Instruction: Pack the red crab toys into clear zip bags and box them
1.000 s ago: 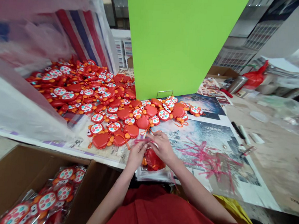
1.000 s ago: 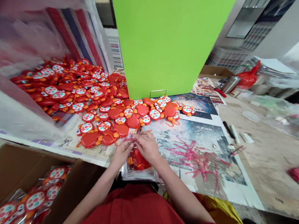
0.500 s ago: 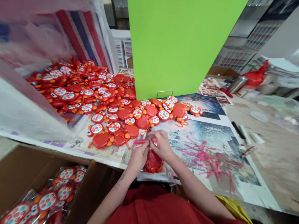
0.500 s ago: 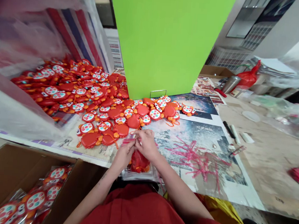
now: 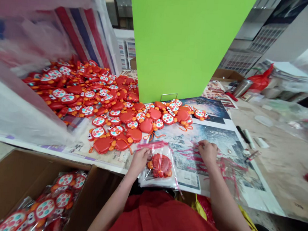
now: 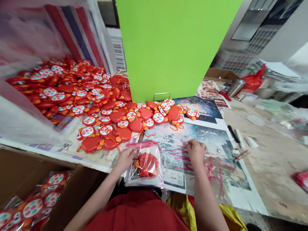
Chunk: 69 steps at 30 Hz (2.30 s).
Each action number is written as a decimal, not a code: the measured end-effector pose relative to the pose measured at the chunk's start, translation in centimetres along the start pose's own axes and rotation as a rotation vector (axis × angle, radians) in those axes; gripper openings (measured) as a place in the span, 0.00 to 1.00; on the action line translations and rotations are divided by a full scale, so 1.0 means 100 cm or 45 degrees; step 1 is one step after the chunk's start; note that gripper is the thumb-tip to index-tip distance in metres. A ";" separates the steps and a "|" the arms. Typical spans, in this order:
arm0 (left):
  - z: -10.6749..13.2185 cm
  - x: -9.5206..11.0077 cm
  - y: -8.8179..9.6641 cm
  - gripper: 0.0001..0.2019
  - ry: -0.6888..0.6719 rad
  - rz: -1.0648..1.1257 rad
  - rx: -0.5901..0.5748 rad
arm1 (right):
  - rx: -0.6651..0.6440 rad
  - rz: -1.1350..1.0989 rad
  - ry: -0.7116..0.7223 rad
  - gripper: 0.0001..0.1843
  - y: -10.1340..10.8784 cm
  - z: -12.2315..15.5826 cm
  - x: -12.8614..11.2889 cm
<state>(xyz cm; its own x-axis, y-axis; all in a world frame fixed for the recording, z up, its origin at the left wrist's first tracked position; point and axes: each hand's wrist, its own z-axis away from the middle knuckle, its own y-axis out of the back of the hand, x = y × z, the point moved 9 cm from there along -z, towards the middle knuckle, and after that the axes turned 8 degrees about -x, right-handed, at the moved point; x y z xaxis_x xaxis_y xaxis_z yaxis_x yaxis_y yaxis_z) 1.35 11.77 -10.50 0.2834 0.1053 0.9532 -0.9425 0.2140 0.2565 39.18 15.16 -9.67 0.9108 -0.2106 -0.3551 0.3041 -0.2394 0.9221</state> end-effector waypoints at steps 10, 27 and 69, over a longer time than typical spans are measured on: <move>0.000 -0.004 -0.007 0.16 -0.024 0.295 -0.051 | 0.308 -0.108 0.178 0.33 0.034 -0.002 -0.050; 0.019 0.023 0.003 0.31 0.140 0.762 -0.070 | -0.898 -1.267 0.458 0.19 -0.016 0.056 -0.173; 0.094 0.087 0.076 0.11 -0.291 -0.825 0.238 | -0.840 -0.382 1.100 0.52 -0.108 0.053 -0.358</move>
<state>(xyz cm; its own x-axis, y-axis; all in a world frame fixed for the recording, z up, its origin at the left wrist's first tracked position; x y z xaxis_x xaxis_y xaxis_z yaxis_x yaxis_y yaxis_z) -5.00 5.19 1.26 0.7719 -0.1975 0.6043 -0.6176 -0.0074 0.7865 1.80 20.30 -7.69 0.5861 0.5588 -0.5867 0.3985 0.4316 0.8093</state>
